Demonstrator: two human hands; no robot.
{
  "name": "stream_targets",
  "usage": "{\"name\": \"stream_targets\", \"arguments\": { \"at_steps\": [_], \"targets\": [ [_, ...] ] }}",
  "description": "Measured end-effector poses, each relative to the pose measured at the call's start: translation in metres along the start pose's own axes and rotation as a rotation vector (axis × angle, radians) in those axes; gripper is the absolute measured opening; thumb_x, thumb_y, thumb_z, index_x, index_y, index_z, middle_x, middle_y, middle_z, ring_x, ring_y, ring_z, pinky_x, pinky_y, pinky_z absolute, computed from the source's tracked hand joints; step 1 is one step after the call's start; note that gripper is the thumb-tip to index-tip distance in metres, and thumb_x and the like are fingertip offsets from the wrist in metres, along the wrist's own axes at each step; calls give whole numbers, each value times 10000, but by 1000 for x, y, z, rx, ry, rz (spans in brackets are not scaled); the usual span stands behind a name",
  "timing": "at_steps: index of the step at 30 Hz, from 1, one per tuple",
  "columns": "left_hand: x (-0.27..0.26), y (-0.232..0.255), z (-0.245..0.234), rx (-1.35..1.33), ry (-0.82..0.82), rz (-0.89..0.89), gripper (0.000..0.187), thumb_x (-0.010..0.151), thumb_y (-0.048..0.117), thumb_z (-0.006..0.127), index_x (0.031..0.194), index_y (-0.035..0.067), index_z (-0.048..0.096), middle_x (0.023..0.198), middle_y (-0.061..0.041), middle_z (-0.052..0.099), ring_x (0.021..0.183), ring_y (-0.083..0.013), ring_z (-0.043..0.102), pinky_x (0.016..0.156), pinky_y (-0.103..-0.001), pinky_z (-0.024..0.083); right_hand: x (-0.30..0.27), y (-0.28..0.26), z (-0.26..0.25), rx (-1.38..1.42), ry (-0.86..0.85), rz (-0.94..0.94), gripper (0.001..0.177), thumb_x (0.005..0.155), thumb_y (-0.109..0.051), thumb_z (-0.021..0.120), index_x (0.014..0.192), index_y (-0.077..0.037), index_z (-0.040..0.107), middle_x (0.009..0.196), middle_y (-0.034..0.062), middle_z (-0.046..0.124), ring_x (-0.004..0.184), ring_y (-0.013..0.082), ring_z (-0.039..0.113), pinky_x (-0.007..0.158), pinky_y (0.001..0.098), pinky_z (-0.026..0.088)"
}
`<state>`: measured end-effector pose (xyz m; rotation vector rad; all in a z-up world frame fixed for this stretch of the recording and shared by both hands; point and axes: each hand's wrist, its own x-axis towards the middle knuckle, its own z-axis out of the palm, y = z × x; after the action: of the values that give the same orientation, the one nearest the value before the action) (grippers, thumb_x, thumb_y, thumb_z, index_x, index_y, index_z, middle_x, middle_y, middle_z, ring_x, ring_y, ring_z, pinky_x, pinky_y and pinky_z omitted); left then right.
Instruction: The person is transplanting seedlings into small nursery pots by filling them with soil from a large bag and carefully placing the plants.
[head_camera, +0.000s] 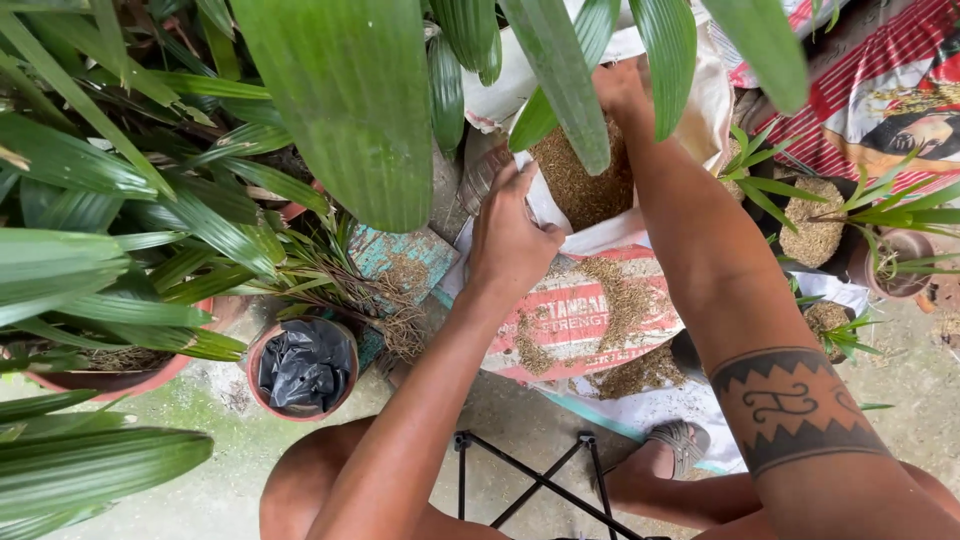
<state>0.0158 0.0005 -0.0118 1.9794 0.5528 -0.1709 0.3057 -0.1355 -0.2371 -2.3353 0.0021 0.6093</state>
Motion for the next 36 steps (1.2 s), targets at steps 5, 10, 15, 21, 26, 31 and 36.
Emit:
{"name": "stream_targets", "arguments": {
  "at_steps": [5, 10, 15, 21, 26, 31, 36],
  "targets": [
    [-20, 29, -24, -115, -61, 23, 717, 778, -114, 646, 1464, -113, 434, 1513, -326, 427, 1433, -475, 403, 1163, -551, 413, 70, 29, 54, -268, -60, 19, 685, 1023, -422, 188, 1590, -48, 108, 1652, 231, 124, 1464, 417, 200, 1203, 474, 241],
    [-17, 26, -20, -116, -21, 103, 715, 753, -95, 661, 1439, -118, 457, 1484, -302, 471, 1403, -462, 449, 1127, -524, 459, -41, 15, 77, -572, -151, -226, 800, 842, -508, 456, 1554, -178, 304, 1578, 199, 258, 1248, 504, 414, 1033, 533, 417],
    [-18, 16, -11, -71, -33, 128, 699, 755, -105, 663, 1422, -145, 457, 1460, -329, 471, 1386, -476, 455, 1116, -531, 467, -99, 23, 44, -862, -240, -423, 930, 660, -583, 727, 1518, -300, 506, 1505, 173, 393, 1033, 601, 625, 864, 598, 592],
    [-18, 12, -10, -79, -47, 99, 698, 760, -95, 668, 1422, -151, 453, 1476, -329, 457, 1400, -462, 445, 1093, -481, 497, -167, -19, -16, -548, -327, -391, 841, 665, -291, 867, 1436, -198, 542, 1261, 283, 640, 1148, 506, 634, 968, 589, 535],
    [-17, 11, -9, -68, -38, 100, 687, 758, -88, 674, 1409, -151, 465, 1461, -302, 485, 1391, -442, 467, 1090, -475, 503, -219, -70, -48, -282, -137, -1, 805, 871, -440, 758, 1519, -102, 420, 1363, 304, 575, 1260, 463, 574, 1063, 599, 492],
    [-17, 9, -8, -82, -32, 108, 698, 761, -89, 677, 1419, -156, 454, 1471, -309, 472, 1404, -451, 446, 1100, -485, 489, -144, -45, -31, 287, -27, 100, 1137, 852, -817, 671, 1608, -72, 264, 1618, 207, 334, 1512, 319, 313, 1281, 474, 234],
    [-19, 11, -9, -59, -32, 94, 694, 759, -74, 682, 1414, -151, 466, 1468, -316, 478, 1411, -455, 436, 1126, -498, 467, -102, -46, -19, 477, -35, 23, 1076, 920, -736, 705, 1624, -82, 222, 1650, 190, 281, 1539, 299, 261, 1293, 443, 203]
  ]
}}
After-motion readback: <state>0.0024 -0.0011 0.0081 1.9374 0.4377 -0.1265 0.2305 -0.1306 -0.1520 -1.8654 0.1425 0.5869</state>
